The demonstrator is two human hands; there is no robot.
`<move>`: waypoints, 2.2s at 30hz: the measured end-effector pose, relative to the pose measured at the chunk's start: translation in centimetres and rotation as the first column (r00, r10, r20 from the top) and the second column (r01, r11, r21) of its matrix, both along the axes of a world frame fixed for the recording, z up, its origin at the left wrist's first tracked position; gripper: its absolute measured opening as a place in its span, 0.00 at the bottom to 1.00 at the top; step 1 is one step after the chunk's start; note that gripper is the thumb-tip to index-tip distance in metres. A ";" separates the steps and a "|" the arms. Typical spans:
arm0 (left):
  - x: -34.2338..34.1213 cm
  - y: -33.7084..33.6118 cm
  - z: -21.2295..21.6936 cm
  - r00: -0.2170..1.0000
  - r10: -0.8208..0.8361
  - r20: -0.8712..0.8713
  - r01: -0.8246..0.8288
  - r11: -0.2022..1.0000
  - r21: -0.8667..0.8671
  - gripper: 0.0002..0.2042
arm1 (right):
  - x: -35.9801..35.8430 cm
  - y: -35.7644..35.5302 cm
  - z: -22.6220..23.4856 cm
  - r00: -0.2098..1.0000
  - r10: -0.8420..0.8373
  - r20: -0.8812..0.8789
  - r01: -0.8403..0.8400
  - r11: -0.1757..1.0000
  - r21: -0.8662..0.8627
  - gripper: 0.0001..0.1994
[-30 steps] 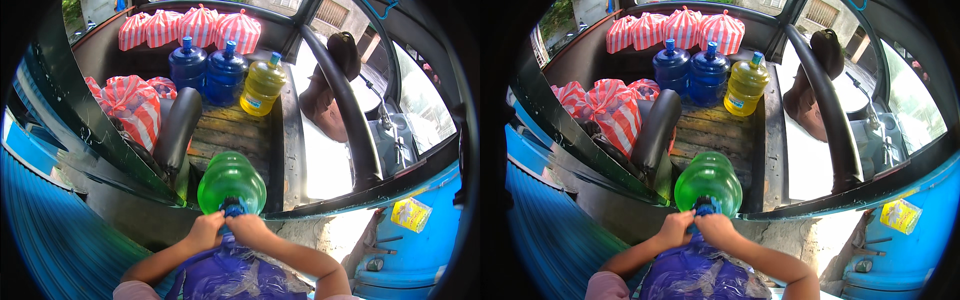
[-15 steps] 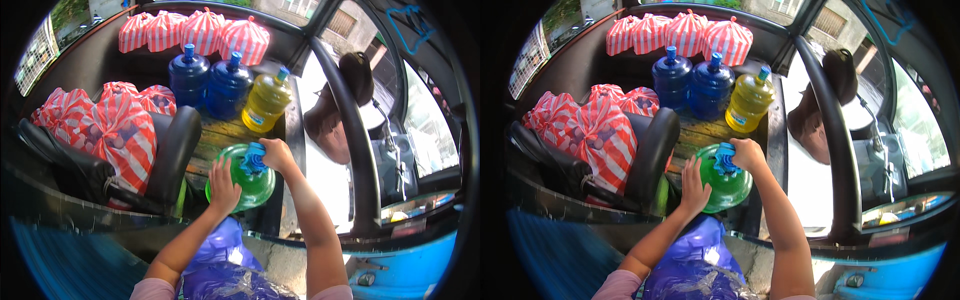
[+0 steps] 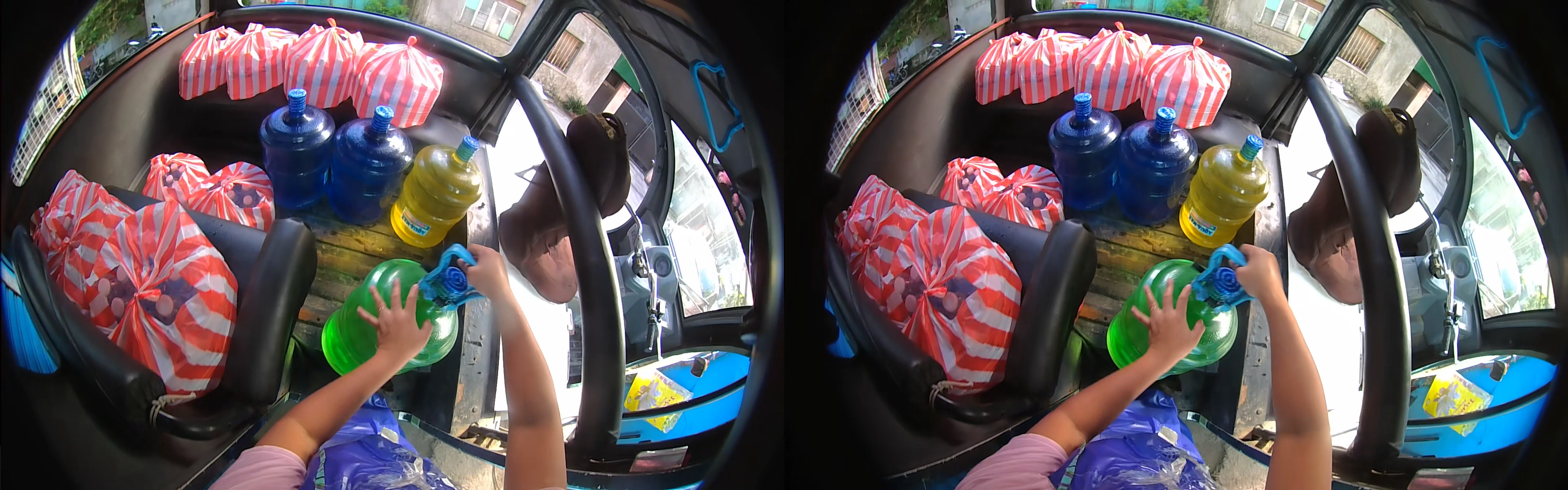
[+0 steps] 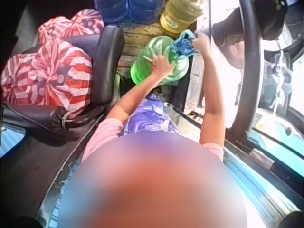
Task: The person repeatedly carries large water containers from a storage room into a three-wheeled vehicle and places them on the back seat. The person uses a blue plastic bottle lifter to grip and transport the containers.
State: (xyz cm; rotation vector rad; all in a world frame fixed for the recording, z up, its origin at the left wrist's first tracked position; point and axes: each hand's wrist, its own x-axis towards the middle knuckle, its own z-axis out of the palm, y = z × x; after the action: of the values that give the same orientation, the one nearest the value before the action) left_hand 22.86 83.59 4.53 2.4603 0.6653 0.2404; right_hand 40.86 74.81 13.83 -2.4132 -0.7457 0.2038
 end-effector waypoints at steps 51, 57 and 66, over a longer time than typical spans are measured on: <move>20.7 19.9 -3.9 0.876 0.433 0.214 -0.411 0.901 -0.139 0.33 | 18.1 8.4 -3.6 0.913 0.152 0.378 -0.080 0.977 -0.199 0.12; 16.9 9.0 -2.2 0.908 0.346 0.236 -0.387 0.909 0.155 0.31 | 16.4 15.5 0.6 0.975 -0.006 0.221 0.082 0.939 -0.334 0.17; 11.4 19.6 -4.8 0.907 0.244 0.344 -0.365 0.861 0.353 0.29 | 9.2 22.2 0.7 0.958 0.152 0.245 -0.174 0.982 0.072 0.20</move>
State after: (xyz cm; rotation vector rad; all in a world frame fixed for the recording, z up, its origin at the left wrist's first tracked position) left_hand 34.28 103.20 -0.31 2.6138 0.9567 0.9369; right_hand 50.07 97.02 14.58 -2.3127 -1.0416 -0.0570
